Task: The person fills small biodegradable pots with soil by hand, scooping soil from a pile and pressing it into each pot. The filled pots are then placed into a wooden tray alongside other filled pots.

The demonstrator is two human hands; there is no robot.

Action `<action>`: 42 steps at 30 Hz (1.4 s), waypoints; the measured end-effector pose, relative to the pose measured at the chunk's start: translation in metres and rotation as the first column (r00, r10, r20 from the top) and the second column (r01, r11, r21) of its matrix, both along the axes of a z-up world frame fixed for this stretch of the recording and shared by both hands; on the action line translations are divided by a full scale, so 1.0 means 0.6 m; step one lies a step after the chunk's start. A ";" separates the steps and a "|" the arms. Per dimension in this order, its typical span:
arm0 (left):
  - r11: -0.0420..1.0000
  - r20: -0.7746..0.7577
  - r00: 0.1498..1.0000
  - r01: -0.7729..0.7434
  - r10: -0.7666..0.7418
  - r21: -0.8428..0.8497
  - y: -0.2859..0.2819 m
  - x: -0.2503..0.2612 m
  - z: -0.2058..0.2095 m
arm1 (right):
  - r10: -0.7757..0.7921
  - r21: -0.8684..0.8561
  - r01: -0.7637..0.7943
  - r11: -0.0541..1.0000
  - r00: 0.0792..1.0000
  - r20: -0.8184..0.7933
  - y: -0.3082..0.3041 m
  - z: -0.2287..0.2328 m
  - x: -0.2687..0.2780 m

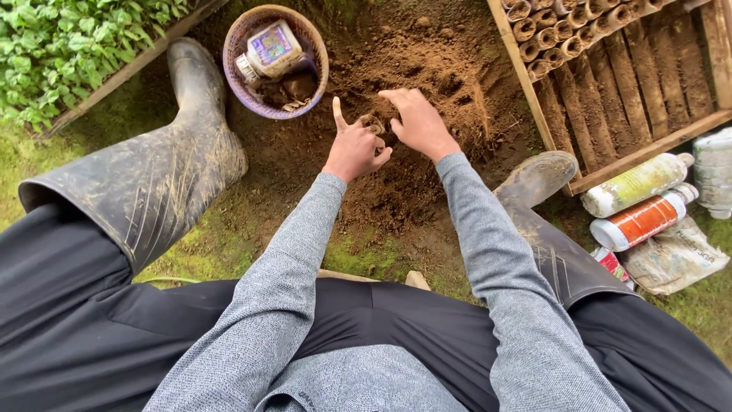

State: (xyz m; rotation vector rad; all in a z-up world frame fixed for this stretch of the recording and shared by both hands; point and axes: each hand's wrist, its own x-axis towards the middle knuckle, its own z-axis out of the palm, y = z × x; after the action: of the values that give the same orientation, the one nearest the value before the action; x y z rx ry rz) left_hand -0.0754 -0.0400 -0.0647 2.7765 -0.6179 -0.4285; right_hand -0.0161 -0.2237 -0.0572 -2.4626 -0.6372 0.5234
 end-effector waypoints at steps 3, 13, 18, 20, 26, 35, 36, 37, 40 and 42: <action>1.000 0.049 0.999 -0.008 0.009 -0.025 0.025 -0.006 -0.037 | 0.216 -0.310 -0.174 0.935 0.971 0.107 0.029 0.013 -0.005; 1.000 0.010 1.000 -0.011 0.011 0.000 0.033 -0.010 -0.098 | 0.066 -0.056 -0.053 0.997 0.956 0.286 0.020 -0.133 -0.010; 0.993 0.020 1.000 -0.008 0.010 -0.118 0.007 0.001 -0.076 | 0.029 0.098 0.011 0.995 0.920 -0.390 0.036 0.102 0.008; 0.993 0.044 0.999 -0.009 0.014 -0.118 0.005 0.004 -0.066 | 0.036 0.059 -0.015 0.998 0.931 -0.363 0.047 0.129 0.000; 0.995 0.035 0.999 -0.011 0.014 -0.095 -0.001 0.005 -0.031 | 0.154 -0.188 -0.184 0.965 0.975 -0.160 0.050 0.030 -0.023; 0.997 0.023 0.998 -0.058 0.059 -0.049 0.047 -0.016 -0.031 | 0.250 -0.316 -0.238 0.919 0.968 -0.002 0.062 0.046 0.016; 0.998 0.038 0.998 -0.053 0.055 -0.040 0.050 -0.017 -0.034 | 0.312 -0.392 -0.303 0.869 0.949 -0.041 0.077 0.061 0.007; 0.998 0.038 0.998 -0.055 0.057 -0.039 0.053 -0.023 -0.051 | 0.314 -0.392 -0.304 0.868 0.948 -0.040 0.074 -0.014 -0.008; 0.996 0.109 0.991 -0.064 0.071 -0.066 0.060 -0.028 -0.083 | 0.344 -0.362 -0.202 0.910 0.855 0.389 0.067 -0.160 -0.032; 0.993 0.092 0.992 -0.082 0.090 -0.088 0.057 -0.033 -0.081 | 0.243 -0.249 -0.135 0.959 0.843 0.481 0.062 -0.154 -0.038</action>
State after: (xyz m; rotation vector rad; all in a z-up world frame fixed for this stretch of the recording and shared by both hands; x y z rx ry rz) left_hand -0.0951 -0.0060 -0.1134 2.7436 -0.5217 -0.2461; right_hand -0.0389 -0.1864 -0.1494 -2.7706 -1.0953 -0.0106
